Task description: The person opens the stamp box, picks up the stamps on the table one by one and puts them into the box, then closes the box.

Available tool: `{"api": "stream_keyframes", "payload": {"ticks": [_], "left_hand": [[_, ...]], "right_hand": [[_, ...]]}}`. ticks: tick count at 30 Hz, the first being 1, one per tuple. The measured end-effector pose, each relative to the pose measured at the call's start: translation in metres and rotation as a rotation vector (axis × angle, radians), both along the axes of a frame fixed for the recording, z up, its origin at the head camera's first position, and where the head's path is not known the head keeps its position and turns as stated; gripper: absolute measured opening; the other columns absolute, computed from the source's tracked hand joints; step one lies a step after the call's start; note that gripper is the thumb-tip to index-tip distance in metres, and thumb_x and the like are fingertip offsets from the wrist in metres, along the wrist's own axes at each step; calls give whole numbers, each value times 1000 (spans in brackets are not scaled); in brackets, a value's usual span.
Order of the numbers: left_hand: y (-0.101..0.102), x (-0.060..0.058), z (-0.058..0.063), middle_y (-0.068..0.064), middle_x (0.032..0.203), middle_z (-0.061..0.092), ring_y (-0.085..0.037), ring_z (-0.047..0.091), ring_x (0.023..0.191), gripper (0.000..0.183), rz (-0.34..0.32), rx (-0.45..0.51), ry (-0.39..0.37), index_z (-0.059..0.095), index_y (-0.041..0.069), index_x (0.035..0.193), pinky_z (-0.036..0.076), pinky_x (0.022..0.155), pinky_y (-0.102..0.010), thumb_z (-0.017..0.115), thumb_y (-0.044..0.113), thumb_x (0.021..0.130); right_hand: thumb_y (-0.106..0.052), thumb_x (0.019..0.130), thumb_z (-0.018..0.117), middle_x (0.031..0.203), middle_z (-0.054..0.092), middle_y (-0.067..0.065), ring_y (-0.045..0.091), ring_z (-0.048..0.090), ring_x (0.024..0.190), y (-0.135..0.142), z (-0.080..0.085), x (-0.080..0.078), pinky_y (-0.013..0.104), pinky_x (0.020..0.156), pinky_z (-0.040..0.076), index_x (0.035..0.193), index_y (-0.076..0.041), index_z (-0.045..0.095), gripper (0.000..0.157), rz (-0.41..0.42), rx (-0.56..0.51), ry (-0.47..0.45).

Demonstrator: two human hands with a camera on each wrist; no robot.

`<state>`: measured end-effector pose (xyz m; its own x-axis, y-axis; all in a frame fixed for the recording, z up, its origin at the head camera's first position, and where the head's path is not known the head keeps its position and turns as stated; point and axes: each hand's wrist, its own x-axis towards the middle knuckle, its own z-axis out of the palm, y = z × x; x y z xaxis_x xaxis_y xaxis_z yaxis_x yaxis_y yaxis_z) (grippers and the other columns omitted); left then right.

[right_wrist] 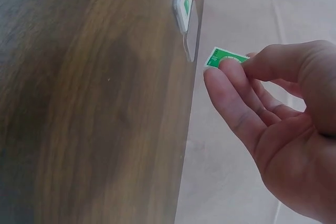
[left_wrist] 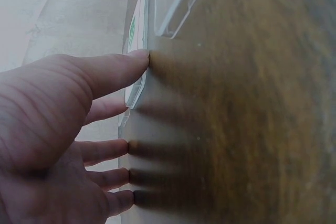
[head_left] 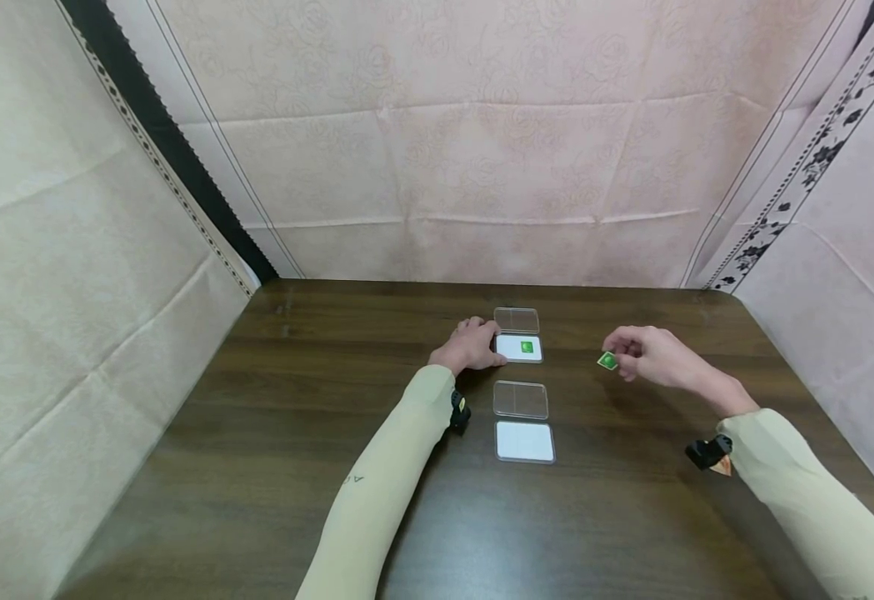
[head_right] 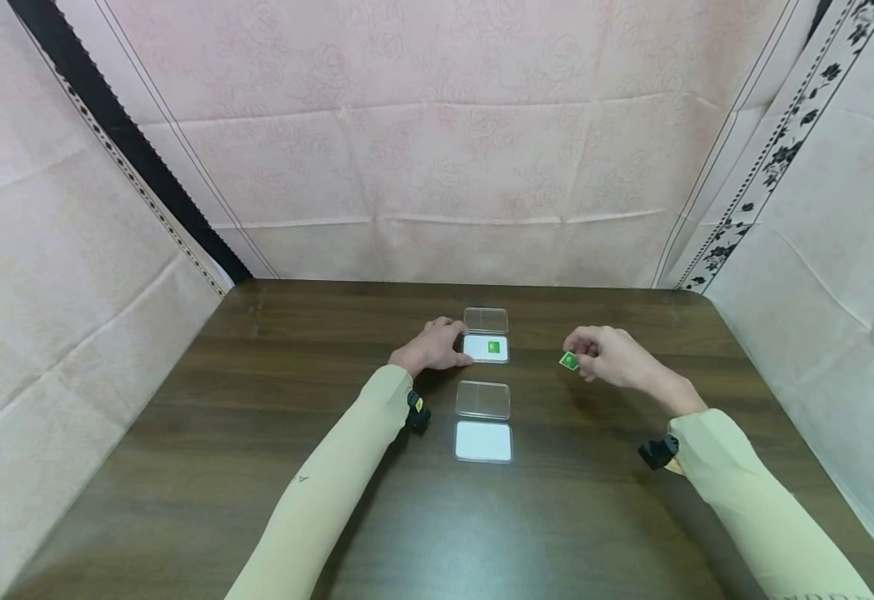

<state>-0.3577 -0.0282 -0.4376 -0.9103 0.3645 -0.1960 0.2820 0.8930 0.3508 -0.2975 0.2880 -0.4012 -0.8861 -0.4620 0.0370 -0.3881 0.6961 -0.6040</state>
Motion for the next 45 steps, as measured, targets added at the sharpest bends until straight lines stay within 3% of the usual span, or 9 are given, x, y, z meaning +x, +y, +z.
{"api": "stream_keyframes", "payload": {"ticks": [10, 19, 45], "left_hand": [[0, -1, 1, -10, 154, 34, -30, 31, 141, 59, 2, 3, 2, 45, 20, 143, 32, 115, -47, 65, 44, 92], [0, 1, 0, -10, 154, 34, -31, 30, 142, 59, 8, 15, -1, 46, 19, 142, 30, 116, -47, 66, 43, 92], [0, 0, 0, -10, 156, 32, -32, 28, 144, 60, 4, 20, -11, 45, 20, 143, 29, 117, -48, 66, 43, 92]], "right_hand": [[1, 94, 57, 86, 64, 15, 16, 63, 69, -14, 6, -7, 39, 64, 57, 108, -5, 64, 16, 12, 0, -34], [0, 93, 58, 82, 62, 7, 15, 58, 65, -24, 6, -15, 27, 57, 50, 106, -8, 65, 17, 26, 31, 2], [-2, 95, 57, 93, 65, 18, 19, 57, 69, -66, 5, -36, 28, 59, 50, 108, -6, 66, 16, 49, -15, -46]]}}
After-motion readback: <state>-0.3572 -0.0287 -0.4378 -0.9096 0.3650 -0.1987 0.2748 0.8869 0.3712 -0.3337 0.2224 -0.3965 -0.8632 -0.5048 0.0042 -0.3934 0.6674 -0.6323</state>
